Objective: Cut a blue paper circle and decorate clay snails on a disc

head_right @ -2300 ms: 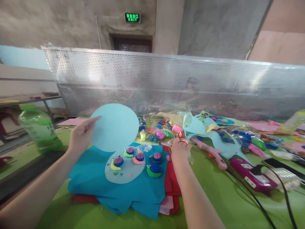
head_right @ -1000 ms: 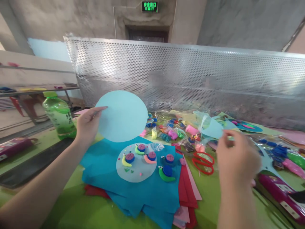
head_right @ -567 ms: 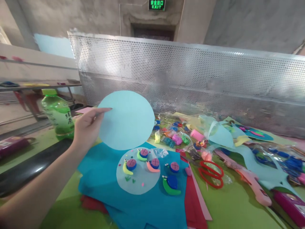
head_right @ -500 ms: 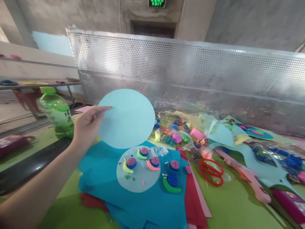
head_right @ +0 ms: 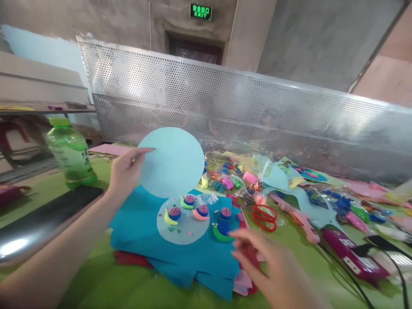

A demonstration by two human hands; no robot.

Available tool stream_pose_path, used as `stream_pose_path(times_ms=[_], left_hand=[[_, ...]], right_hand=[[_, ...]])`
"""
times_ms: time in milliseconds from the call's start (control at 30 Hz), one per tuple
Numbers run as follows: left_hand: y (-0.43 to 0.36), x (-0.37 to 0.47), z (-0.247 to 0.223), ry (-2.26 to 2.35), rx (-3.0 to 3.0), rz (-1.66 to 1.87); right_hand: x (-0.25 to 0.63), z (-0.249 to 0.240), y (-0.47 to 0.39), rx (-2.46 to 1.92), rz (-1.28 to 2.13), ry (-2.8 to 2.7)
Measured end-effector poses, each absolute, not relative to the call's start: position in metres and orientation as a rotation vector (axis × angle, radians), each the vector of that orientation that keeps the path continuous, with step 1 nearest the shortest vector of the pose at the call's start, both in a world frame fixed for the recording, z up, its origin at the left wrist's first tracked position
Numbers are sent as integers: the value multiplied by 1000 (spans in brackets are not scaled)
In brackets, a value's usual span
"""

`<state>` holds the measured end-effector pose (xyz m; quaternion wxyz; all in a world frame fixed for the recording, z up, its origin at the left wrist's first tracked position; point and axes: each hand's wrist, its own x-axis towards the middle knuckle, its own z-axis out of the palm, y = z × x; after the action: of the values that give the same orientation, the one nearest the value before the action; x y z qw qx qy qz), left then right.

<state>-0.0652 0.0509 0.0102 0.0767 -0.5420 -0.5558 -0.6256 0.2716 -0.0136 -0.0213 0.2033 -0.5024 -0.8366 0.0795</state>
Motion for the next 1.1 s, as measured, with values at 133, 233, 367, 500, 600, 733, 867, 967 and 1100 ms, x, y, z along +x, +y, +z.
stream_pose_path(times_ms=[133,233,367,500,600,733,867,967,1100], left_hand=[[54,-68,8,-1679,-1650,-1877],[54,-68,9,-1678,-1671,-1879],[52,-65,11,-1705,-1698,-1832],[50,-64,13,-1707,-1682,-1810],[50,-65,13,-1708,-1680,-1803],[52,-64,11,-1739,-1672,-1765],[52,-63,11,-1754,-1671,-1727],[52,-61,11,-1762,-1658,-1736],[51,-59,11,-1777,-1637,-1748]], right_hand=[[202,-5,38,-1301,409,-2504],[179,-16,62,-1301,351,-2532],[181,-35,69,-1403,376,-2540],[181,-38,66,-1501,289,-2538],[178,-37,66,-1511,248,-2549],[178,-36,68,-1511,240,-2551],[180,-33,67,-1485,327,-2494],[182,-30,63,-1459,385,-2440],[182,-30,57,-1410,426,-2385]])
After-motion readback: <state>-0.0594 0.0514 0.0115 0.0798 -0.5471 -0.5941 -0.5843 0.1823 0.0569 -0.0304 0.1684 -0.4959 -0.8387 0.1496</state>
